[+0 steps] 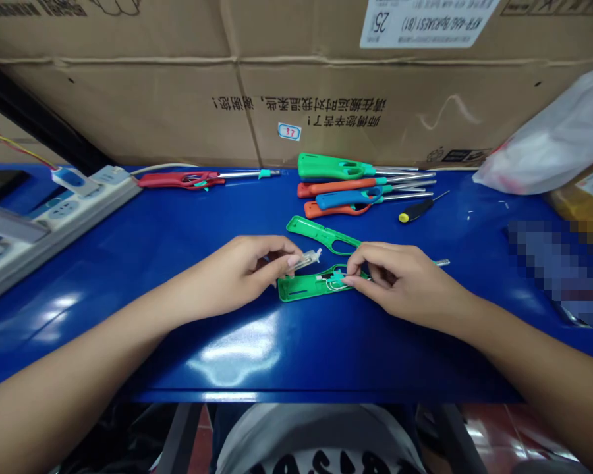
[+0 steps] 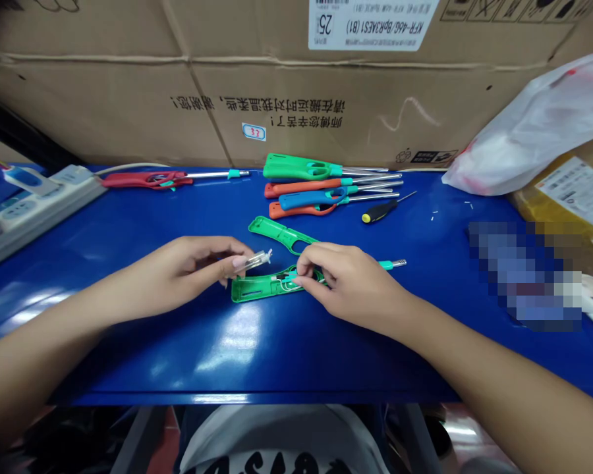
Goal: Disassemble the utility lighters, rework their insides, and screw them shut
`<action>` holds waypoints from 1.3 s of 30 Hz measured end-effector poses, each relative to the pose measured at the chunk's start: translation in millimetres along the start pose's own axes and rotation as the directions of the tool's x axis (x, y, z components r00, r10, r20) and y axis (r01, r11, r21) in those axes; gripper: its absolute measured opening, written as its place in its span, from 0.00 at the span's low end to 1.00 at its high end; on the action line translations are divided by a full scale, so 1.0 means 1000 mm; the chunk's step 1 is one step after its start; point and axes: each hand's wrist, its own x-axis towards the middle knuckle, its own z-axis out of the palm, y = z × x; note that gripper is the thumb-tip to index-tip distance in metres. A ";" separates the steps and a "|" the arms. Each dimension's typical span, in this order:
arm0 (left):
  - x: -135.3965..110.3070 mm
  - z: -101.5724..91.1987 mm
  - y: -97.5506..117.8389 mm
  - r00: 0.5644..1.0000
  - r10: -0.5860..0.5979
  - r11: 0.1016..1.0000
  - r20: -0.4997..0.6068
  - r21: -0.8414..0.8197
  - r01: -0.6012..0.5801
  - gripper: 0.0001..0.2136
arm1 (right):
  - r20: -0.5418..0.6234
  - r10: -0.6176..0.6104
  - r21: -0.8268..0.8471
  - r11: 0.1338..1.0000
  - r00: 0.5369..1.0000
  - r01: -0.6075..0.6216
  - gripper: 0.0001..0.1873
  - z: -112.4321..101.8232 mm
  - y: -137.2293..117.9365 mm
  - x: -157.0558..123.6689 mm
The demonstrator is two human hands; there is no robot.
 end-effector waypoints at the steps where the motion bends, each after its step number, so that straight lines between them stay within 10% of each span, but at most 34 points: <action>1: -0.001 0.001 0.002 0.999 -0.026 0.996 0.044 -0.086 0.029 0.17 | -0.010 0.007 0.030 1.000 1.000 -0.007 0.02 0.000 0.000 0.001; 7: -0.005 0.010 0.010 0.978 -0.096 0.970 0.183 -0.203 0.133 0.17 | -0.013 0.031 0.140 0.990 0.999 -0.029 0.04 0.000 -0.003 0.003; 39: -0.002 0.021 0.009 0.986 -0.146 0.966 0.082 -0.204 0.160 0.15 | 0.136 0.014 0.162 0.986 0.991 -0.036 0.07 -0.003 -0.008 0.001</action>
